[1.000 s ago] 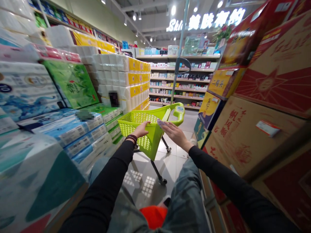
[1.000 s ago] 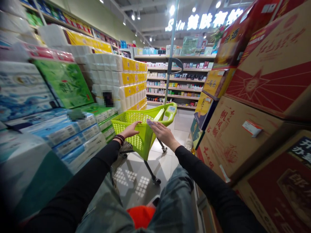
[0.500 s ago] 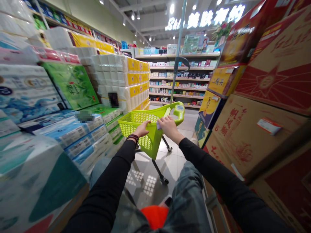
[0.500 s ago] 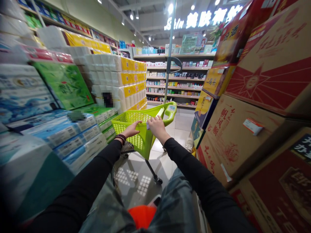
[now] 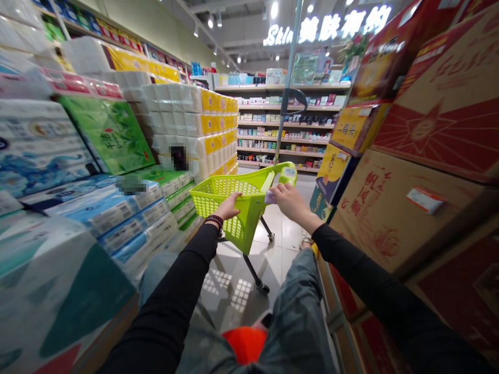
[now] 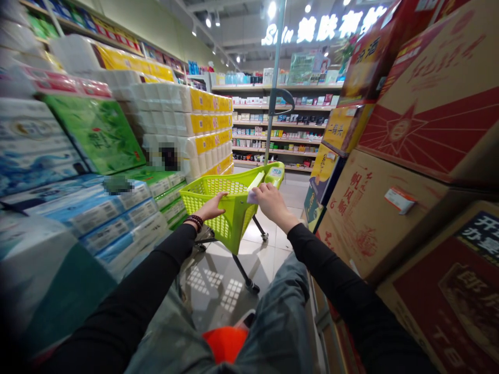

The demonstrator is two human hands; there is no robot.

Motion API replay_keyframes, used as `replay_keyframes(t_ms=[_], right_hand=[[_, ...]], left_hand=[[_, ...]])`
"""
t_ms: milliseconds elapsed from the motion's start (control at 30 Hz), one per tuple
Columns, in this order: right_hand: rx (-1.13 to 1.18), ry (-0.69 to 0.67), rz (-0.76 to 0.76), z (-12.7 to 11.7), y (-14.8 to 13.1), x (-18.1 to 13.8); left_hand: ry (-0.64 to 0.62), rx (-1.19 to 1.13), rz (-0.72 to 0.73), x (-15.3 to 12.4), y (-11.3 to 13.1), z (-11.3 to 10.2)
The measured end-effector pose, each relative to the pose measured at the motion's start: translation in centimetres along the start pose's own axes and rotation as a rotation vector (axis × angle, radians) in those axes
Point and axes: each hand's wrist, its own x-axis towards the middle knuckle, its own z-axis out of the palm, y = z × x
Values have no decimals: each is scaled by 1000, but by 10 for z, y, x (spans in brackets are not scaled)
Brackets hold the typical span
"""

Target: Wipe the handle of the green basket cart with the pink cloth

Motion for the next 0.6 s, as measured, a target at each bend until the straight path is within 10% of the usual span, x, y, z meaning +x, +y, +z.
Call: replay_keyframes(t_ms=[600], right_hand=[[-122,57,0,4,-86,27]], left_hand=[[283,75,167,-12,30,16]])
